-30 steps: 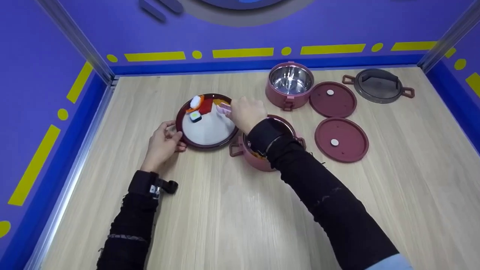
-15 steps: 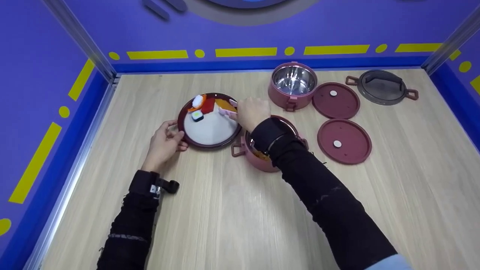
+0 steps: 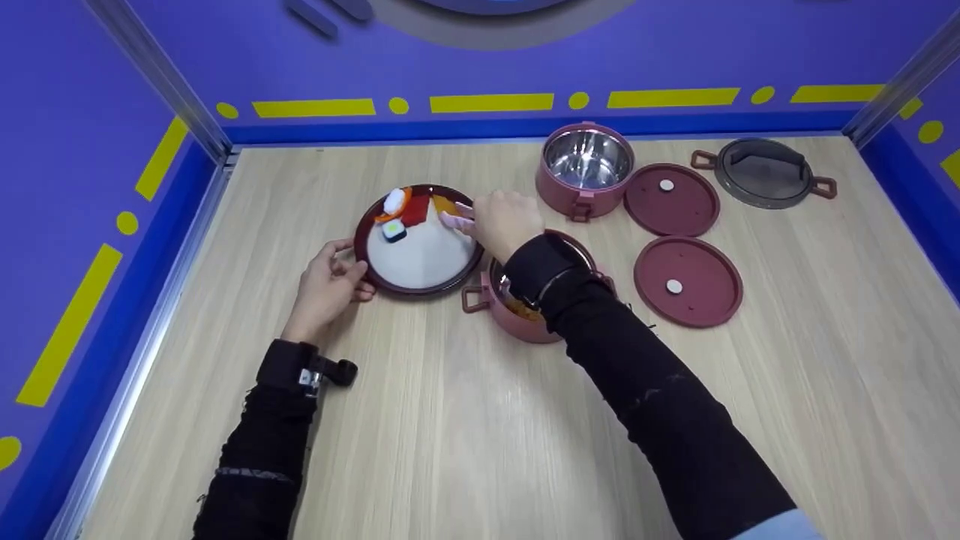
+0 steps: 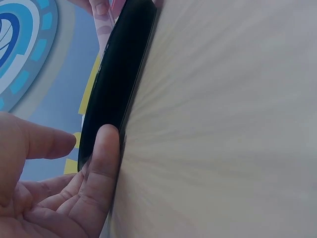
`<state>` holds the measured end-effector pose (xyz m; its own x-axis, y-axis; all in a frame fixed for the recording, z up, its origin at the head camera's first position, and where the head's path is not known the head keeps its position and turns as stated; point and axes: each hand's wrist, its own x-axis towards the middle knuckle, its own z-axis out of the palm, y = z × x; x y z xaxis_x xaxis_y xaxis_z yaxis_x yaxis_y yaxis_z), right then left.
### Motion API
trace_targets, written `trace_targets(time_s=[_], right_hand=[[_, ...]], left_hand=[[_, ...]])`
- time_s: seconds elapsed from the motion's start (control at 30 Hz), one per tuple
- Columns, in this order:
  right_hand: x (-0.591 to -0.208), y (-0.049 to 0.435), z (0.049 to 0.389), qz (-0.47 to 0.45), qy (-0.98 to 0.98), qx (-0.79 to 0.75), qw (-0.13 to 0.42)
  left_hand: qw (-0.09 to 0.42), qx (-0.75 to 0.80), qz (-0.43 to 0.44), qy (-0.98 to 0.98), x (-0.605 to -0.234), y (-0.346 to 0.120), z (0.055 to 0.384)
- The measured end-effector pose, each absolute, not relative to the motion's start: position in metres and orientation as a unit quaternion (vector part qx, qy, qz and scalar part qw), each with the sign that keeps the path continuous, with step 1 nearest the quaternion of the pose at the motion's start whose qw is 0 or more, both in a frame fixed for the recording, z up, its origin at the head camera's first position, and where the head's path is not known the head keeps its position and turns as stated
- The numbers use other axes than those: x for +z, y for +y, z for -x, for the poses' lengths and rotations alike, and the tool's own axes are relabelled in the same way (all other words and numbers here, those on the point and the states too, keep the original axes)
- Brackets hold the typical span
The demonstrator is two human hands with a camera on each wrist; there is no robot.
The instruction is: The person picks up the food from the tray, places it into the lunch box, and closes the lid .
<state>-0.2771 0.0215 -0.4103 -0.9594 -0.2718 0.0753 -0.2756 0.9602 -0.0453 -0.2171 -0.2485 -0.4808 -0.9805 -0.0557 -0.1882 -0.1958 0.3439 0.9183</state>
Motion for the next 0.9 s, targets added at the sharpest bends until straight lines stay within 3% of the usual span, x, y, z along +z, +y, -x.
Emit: trace_targets(time_s=[0.5, 0.73, 0.9], right_hand=[[-0.398, 0.038, 0.272, -0.138, -0.990, 0.025, 0.027], [-0.390, 0.045, 0.271, -0.139, -0.989, 0.035, 0.022], [-0.384, 0.050, 0.270, -0.140, -0.989, 0.041, 0.036]], left_hand=[[0.056, 0.549, 0.085, 0.829, -0.473, -0.241, 0.218], [-0.034, 0.414, 0.058, 0.908, -0.457, -0.230, 0.220], [-0.081, 0.398, 0.021, 0.914, -0.439, -0.212, 0.227]])
